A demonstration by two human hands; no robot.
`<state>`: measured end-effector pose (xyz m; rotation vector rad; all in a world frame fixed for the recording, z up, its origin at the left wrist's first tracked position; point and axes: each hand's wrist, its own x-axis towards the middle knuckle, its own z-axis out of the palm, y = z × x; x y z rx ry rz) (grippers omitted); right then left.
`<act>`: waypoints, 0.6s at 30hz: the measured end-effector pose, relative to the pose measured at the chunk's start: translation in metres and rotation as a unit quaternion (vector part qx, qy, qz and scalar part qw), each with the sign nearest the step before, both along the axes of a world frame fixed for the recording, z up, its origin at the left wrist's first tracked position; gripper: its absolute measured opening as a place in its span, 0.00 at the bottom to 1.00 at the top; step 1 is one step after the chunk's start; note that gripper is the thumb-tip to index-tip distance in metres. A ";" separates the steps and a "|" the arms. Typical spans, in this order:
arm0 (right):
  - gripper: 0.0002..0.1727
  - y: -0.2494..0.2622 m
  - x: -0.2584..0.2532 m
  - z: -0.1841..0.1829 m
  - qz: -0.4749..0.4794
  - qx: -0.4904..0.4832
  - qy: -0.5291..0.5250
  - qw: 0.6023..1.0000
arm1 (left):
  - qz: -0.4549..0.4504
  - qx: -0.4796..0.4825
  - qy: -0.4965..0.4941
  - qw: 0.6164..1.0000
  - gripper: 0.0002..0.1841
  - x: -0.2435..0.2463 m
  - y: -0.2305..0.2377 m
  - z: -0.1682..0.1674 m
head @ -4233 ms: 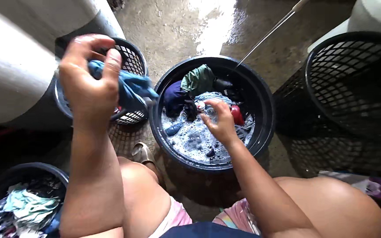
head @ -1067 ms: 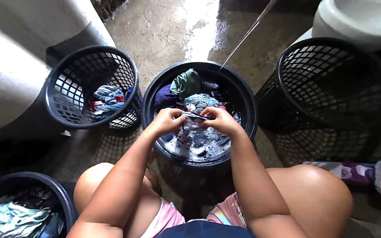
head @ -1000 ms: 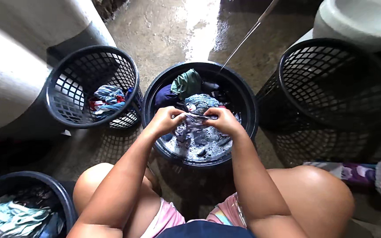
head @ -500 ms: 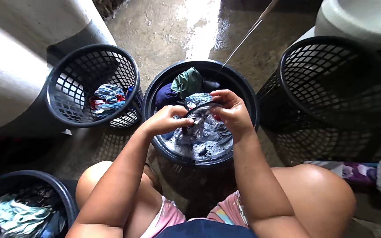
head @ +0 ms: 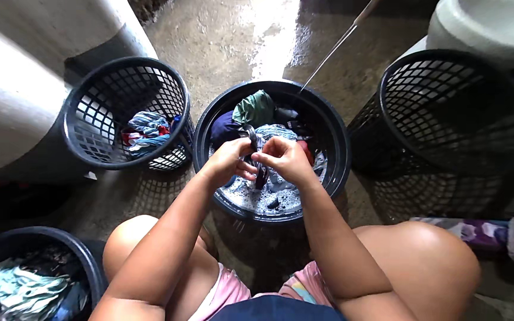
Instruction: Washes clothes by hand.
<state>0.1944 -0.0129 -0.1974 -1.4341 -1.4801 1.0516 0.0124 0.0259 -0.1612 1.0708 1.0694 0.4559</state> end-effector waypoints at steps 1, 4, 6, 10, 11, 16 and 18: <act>0.17 0.000 -0.003 0.001 -0.001 0.002 -0.029 1.000 | -0.006 -0.007 -0.007 1.000 0.23 0.001 -0.001 0.000; 0.09 -0.001 -0.009 -0.002 0.019 -0.005 0.036 0.999 | -0.007 -0.022 -0.023 0.999 0.23 0.003 0.000 -0.006; 0.08 -0.004 -0.008 0.001 0.045 -0.031 0.184 0.981 | -0.003 -0.022 -0.026 0.999 0.23 0.001 0.004 -0.015; 0.14 -0.002 0.009 0.008 -0.030 -0.053 0.367 0.928 | 0.034 0.110 0.060 0.992 0.15 -0.012 0.018 -0.015; 0.15 -0.001 0.017 0.010 -0.070 -0.051 0.394 0.915 | 0.063 0.150 0.089 0.983 0.13 -0.016 0.022 -0.013; 0.07 -0.003 0.052 0.020 -0.125 0.021 0.380 0.916 | 0.179 0.245 0.120 0.945 0.12 -0.029 0.030 0.004; 0.06 -0.004 0.051 0.025 -0.133 0.031 0.376 0.917 | 0.215 0.159 0.058 0.962 0.12 -0.021 0.025 0.013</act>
